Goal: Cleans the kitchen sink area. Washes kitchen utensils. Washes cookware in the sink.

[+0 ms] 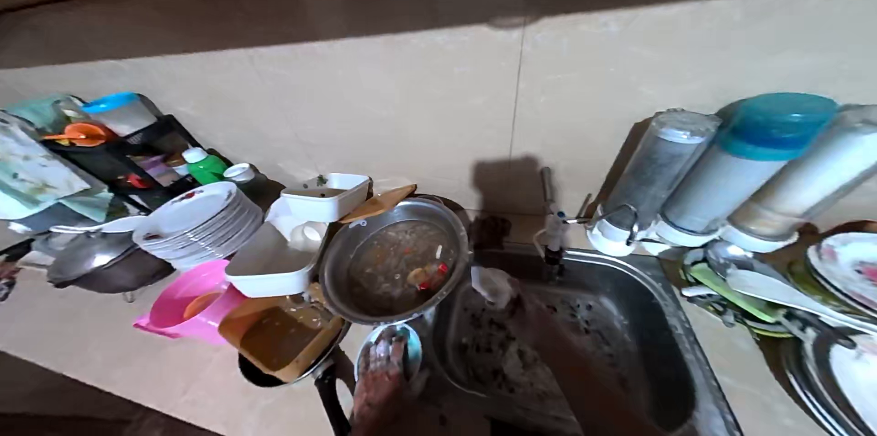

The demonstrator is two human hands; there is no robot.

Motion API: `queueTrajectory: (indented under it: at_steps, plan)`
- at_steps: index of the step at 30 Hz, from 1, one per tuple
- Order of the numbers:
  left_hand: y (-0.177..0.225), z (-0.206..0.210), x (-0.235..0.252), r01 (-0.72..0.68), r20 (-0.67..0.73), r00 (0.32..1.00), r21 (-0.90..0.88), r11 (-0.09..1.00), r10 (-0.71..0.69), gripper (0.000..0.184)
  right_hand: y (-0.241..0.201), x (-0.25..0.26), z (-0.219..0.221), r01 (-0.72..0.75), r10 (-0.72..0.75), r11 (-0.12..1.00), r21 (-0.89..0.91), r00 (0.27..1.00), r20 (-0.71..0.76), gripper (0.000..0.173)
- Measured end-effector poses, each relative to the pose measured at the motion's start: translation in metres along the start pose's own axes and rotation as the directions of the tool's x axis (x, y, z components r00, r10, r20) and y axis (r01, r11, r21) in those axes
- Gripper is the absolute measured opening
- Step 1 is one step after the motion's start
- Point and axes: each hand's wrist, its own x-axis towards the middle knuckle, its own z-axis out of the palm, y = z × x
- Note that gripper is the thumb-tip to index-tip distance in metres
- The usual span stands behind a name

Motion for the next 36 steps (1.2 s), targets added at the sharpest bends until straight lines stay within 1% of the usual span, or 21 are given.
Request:
queueTrajectory:
  at_steps: [2,5,6,7,8,9,12,14,15,17,18,19,20,22,24,26,27,29,32,34,36]
  plan:
    - [0.000,-0.001,-0.001,-0.005,-0.001,1.000,-0.007,1.000,0.005,0.083,0.006,-0.032,-0.021,0.032,-0.036,0.993,-0.118,0.999,-0.030,0.019]
    - [-0.008,0.002,-0.002,-0.054,-0.052,0.997,-0.091,0.994,0.049,0.082,0.013,-0.064,-0.061,0.089,-0.086,0.953,-0.289,0.996,0.022,0.029]
    - [-0.011,0.007,-0.004,-0.090,-0.138,0.988,-0.156,0.984,0.068,0.080,0.013,-0.074,-0.072,0.098,-0.094,0.934,-0.342,0.995,0.028,0.030]
    - [-0.011,0.011,-0.006,-0.136,-0.282,0.957,-0.207,0.969,0.074,0.076,0.010,-0.086,-0.080,0.093,-0.089,0.913,-0.397,0.996,0.030,0.031]
    - [-0.001,0.009,-0.007,-0.176,-0.426,0.903,-0.235,0.956,0.061,0.071,0.008,-0.097,-0.087,0.094,-0.087,0.895,-0.436,0.996,0.036,0.029]
    - [0.016,0.002,-0.008,-0.207,-0.510,0.859,-0.261,0.943,0.047,0.063,0.005,-0.106,-0.091,0.096,-0.089,0.884,-0.457,0.995,0.037,0.028]
    - [0.094,-0.019,-0.017,-0.421,-0.607,0.776,-0.297,0.857,0.170,0.032,0.005,-0.128,-0.101,0.066,-0.062,0.888,-0.455,0.998,0.024,0.023]
    - [0.152,-0.019,-0.029,-0.552,-0.605,0.741,-0.299,0.778,0.293,0.024,0.006,-0.141,-0.106,0.090,-0.084,0.888,-0.450,0.996,0.033,0.022]
    - [0.175,-0.021,-0.035,-0.581,-0.535,0.762,-0.317,0.750,0.364,0.025,0.004,-0.148,-0.108,0.108,-0.099,0.880,-0.463,0.994,0.043,0.022]
    - [0.207,-0.030,-0.043,-0.511,-0.214,0.858,-0.432,0.743,0.466,0.034,-0.001,-0.162,-0.113,0.156,-0.135,0.838,-0.522,0.988,0.078,0.023]
    - [0.217,-0.035,-0.043,-0.426,-0.025,0.875,-0.512,0.746,0.483,0.044,-0.004,-0.168,-0.116,0.180,-0.148,0.803,-0.567,0.984,0.103,0.023]
    - [0.223,-0.035,-0.041,-0.355,0.071,0.868,-0.601,0.716,0.491,0.051,-0.008,-0.173,-0.120,0.209,-0.166,0.755,-0.622,0.978,0.127,0.023]
    - [0.227,-0.032,-0.039,-0.311,0.105,0.851,-0.688,0.656,0.514,0.051,-0.011,-0.179,-0.123,0.236,-0.190,0.700,-0.674,0.971,0.143,0.024]
    - [0.228,-0.029,-0.041,-0.294,0.095,0.814,-0.782,0.549,0.573,0.035,-0.016,-0.191,-0.127,0.248,-0.235,0.583,-0.774,0.963,0.132,0.028]
    - [0.230,-0.032,-0.044,-0.270,0.106,0.790,-0.824,0.498,0.604,0.029,-0.012,-0.199,-0.131,0.267,-0.319,0.509,-0.819,0.941,0.109,0.031]
    - [0.235,-0.026,-0.052,-0.258,0.063,0.822,-0.845,0.468,0.566,0.033,-0.002,-0.207,-0.132,0.308,-0.459,0.489,-0.816,0.886,0.059,0.030]
    - [0.236,-0.022,-0.056,-0.282,0.031,0.828,-0.840,0.464,0.559,0.037,0.003,-0.211,-0.131,0.309,-0.498,0.492,-0.814,0.867,0.029,0.028]
    - [0.236,-0.011,-0.064,-0.411,-0.096,0.812,-0.795,0.447,0.576,0.037,0.012,-0.216,-0.128,0.310,-0.536,0.512,-0.802,0.844,-0.016,0.026]
    - [0.228,0.002,-0.071,-0.574,-0.295,0.765,-0.714,0.400,0.572,0.035,0.024,-0.222,-0.124,0.290,-0.526,0.559,-0.777,0.848,-0.061,0.023]
    - [0.221,0.003,-0.078,-0.663,-0.423,0.719,-0.656,0.361,0.552,0.030,0.030,-0.225,-0.118,0.284,-0.535,0.652,-0.703,0.829,-0.162,0.019]
    - [0.214,0.001,-0.083,-0.675,-0.424,0.695,-0.662,0.325,0.581,0.037,0.039,-0.229,-0.107,0.313,-0.552,0.748,-0.585,0.783,-0.286,0.013]
